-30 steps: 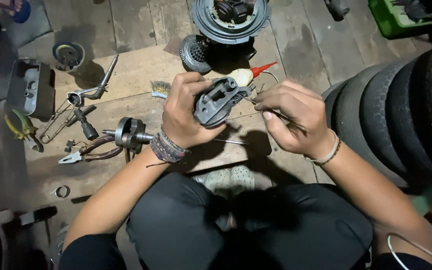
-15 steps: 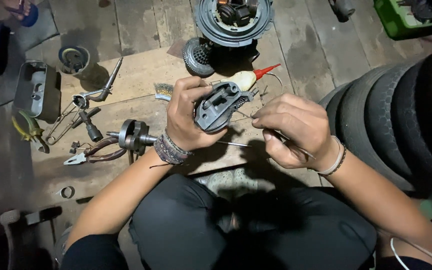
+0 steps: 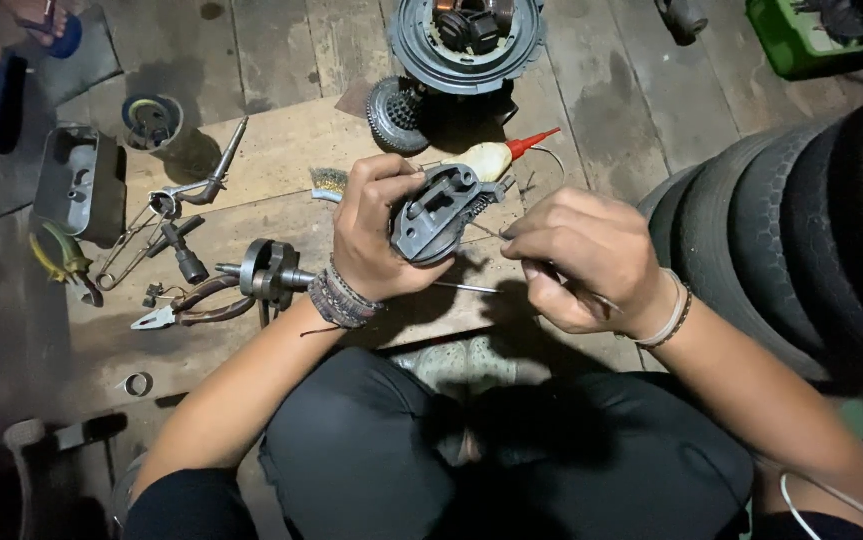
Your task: A person uses a small metal pick to clean the internal passages and orifices of a disassembled carburetor part.
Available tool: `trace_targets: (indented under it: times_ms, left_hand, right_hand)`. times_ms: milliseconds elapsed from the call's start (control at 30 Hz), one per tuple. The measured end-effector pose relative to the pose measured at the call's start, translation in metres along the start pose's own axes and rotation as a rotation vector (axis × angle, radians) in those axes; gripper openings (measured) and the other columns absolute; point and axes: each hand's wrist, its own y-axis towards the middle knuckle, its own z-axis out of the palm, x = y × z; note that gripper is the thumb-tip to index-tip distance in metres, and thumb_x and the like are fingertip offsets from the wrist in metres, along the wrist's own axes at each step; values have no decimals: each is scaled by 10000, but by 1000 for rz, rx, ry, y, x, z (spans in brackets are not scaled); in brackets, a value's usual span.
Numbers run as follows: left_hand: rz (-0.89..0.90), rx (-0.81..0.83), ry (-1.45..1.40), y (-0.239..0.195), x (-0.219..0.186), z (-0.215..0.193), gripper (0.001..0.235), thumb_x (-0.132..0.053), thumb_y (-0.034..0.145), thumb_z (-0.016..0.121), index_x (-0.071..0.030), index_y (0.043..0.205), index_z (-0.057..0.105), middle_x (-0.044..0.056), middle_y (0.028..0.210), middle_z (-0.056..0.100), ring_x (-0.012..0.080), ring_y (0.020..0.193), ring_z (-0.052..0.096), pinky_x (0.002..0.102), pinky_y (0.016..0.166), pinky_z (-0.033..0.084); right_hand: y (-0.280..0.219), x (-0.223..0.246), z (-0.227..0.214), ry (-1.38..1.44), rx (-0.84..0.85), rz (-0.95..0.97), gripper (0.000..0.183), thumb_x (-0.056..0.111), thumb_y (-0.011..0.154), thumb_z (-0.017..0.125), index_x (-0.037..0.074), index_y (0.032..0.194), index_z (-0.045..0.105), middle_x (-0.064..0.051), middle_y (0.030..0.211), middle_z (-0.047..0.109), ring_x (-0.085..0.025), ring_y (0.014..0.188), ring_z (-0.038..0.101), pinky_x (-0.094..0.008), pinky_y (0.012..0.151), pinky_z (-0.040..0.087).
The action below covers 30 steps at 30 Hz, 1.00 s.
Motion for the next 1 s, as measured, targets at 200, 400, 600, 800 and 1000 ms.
trace_targets:
  times_ms: [200,400,600,800,1000]
  left_hand:
    - [11,12,50,2,-2,0,584,-314,705,925,-89,1115,576,92,1063,565,313,924,656,449,832,563]
    - [63,29,102,4,-4,2,592,-361,718,917,-107,1119,564,106,1049,566,297,902,650,440,808,568]
    - [-27,27,37,-7,16,8,566,-312,714,883,-79,1098,538,142,1033,552,334,898,637,484,784,572]
    - [-94,17,14,-2,8,2,583,-284,699,885,-63,1116,541,137,1065,545,366,924,639,518,793,566]
    - [-85,51,56,2,1,0,580,-265,677,881,-86,1113,543,112,1075,540,332,942,633,501,830,568]
  right_hand:
    - [3,-2,-1,-79,51,-53,175,89,927,572,3,835,694,-172,780,680,-349,624,657,-417,555,523]
    - [3,-5,1,-164,81,-106,207,92,949,549,-4,847,701,-168,786,676,-342,624,648,-400,559,529]
    - [-10,-12,1,-98,11,-38,218,119,958,580,-24,918,740,-208,887,726,-381,742,706,-436,651,567]
    - [-12,-11,3,-61,-37,45,170,58,938,603,-17,938,756,-195,899,739,-390,773,723,-449,696,586]
    - [-10,-11,6,-16,-25,30,166,20,908,599,-19,922,760,-168,835,726,-353,702,705,-425,645,572]
